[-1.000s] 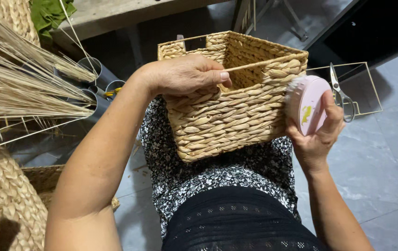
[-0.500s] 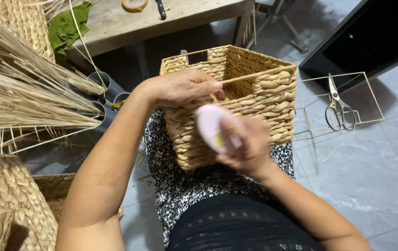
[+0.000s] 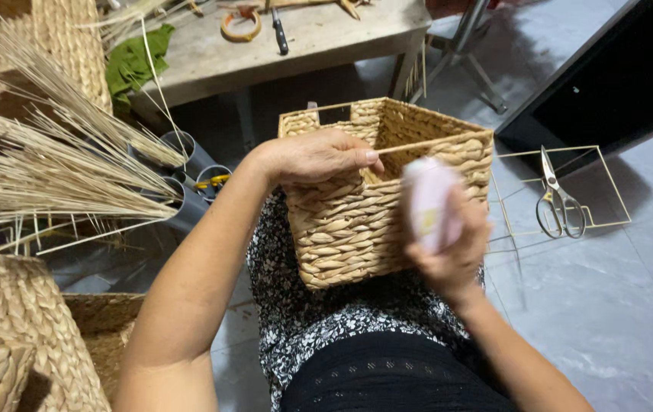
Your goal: The person sits on the floor with a woven water-hyacinth basket on their lap and brushes its woven surface with a pink handheld brush, rotating the basket to brush different sides. They occasionally use scissors to trim stray fibers from the weave and resume brushing.
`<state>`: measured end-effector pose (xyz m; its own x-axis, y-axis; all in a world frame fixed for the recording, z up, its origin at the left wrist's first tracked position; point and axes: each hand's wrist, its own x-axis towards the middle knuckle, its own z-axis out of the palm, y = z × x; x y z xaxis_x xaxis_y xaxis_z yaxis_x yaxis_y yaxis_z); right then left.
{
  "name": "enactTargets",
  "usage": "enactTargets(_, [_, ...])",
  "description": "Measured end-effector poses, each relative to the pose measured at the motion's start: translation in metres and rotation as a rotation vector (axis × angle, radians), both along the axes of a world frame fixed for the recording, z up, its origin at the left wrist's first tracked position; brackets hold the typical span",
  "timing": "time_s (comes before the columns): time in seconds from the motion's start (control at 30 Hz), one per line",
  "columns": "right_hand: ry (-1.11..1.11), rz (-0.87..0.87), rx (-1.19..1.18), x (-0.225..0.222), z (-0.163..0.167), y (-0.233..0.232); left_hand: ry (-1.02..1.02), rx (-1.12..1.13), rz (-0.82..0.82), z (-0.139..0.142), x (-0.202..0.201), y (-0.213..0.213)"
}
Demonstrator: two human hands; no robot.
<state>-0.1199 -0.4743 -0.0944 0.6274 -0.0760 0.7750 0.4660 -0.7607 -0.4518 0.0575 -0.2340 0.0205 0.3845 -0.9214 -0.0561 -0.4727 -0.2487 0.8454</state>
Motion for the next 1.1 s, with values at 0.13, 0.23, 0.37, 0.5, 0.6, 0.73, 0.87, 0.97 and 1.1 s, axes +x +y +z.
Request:
enactTargets(0.13, [-0.007, 0.238, -0.146, -0.005, 0.016, 0.060, 0.056, -0.008, 0.009, -0.001, 0.003, 0.001])
enactTargets(0.23, [0.000, 0.256, -0.248, -0.005, 0.021, 0.073, 0.085, 0.033, 0.048, 0.000, 0.000, 0.002])
enactTargets(0.37, [-0.022, 0.144, -0.242, 0.001, 0.015, 0.023, 0.123, 0.131, 0.111, 0.003, -0.003, 0.002])
enactTargets(0.5, [0.030, -0.166, -0.112, 0.005, 0.010, -0.052, -0.017, 0.033, 0.054, 0.005, -0.002, 0.001])
enactTargets(0.6, [0.121, -0.202, 0.090, -0.010, 0.003, -0.073, -0.052, 0.078, 0.053, 0.004, -0.002, -0.004])
enactTargets(0.73, [0.086, -0.207, 0.032, -0.013, -0.009, -0.049, -0.034, 0.004, 0.057, 0.003, 0.000, -0.001])
enactTargets(0.87, [-0.042, 0.101, -0.083, -0.008, -0.001, 0.007, 0.123, 0.073, 0.120, 0.002, 0.005, 0.001])
enactTargets(0.97, [0.011, 0.316, -0.255, -0.012, 0.021, 0.051, 0.182, 0.107, 0.152, 0.003, 0.007, -0.001])
enactTargets(1.1, [0.059, 0.398, -0.298, -0.015, 0.037, 0.070, 0.014, 0.021, 0.124, 0.007, 0.006, 0.000])
